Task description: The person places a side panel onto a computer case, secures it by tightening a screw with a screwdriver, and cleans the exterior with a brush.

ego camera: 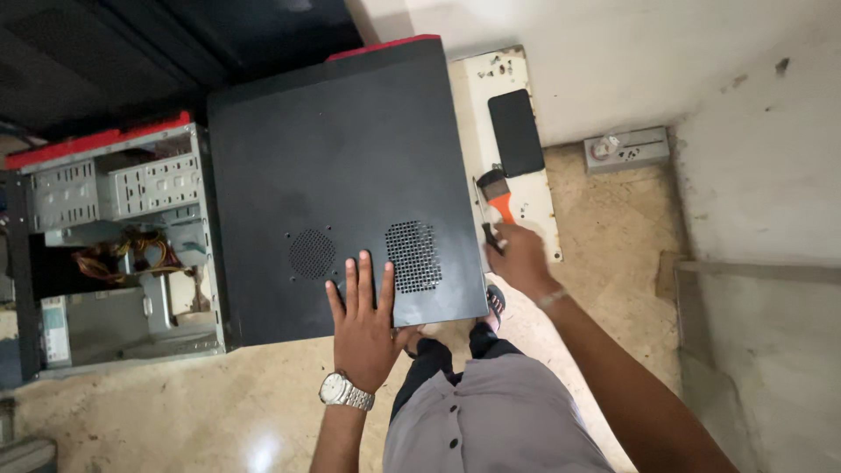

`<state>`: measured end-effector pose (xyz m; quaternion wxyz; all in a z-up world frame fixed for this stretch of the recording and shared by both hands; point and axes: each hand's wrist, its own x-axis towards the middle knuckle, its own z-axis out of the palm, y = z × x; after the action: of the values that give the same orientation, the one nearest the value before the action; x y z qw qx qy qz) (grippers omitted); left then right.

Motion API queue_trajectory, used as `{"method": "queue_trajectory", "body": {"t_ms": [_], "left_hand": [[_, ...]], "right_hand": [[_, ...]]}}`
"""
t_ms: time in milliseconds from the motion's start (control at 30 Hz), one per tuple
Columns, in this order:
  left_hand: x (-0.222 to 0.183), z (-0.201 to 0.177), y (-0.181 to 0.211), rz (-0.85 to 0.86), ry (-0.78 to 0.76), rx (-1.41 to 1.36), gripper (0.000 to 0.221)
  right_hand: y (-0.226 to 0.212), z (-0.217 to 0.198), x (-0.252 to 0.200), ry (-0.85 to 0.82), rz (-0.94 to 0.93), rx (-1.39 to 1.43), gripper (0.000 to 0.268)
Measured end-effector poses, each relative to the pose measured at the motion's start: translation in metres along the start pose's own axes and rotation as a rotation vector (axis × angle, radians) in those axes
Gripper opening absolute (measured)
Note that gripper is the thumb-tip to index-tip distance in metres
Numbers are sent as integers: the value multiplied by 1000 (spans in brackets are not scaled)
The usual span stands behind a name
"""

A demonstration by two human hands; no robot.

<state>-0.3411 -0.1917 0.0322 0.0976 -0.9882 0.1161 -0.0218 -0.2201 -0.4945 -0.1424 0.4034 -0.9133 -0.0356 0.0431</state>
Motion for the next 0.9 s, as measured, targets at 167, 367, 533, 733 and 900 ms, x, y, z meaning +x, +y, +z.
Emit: {"method": "queue_trajectory", "body": {"t_ms": [167,367,533,733,900], "left_hand": [[3,-8,3,-26,-14,-148,128],[-1,2,2,-21,17,-181,125],[0,4,4,-43,50,-189,127],[1,-6,3,-48,18,-214,132],[-12,-27,22,11,438,-882,83]], "right_hand": [[34,-63,-4,14,82,170,33],[85,-49,42,204,-37,-62,23],[86,-35,59,103,43,-317,22],[93,-51,47,133,11,-189,23],[-24,-109,-55,210,210,403,20]]}}
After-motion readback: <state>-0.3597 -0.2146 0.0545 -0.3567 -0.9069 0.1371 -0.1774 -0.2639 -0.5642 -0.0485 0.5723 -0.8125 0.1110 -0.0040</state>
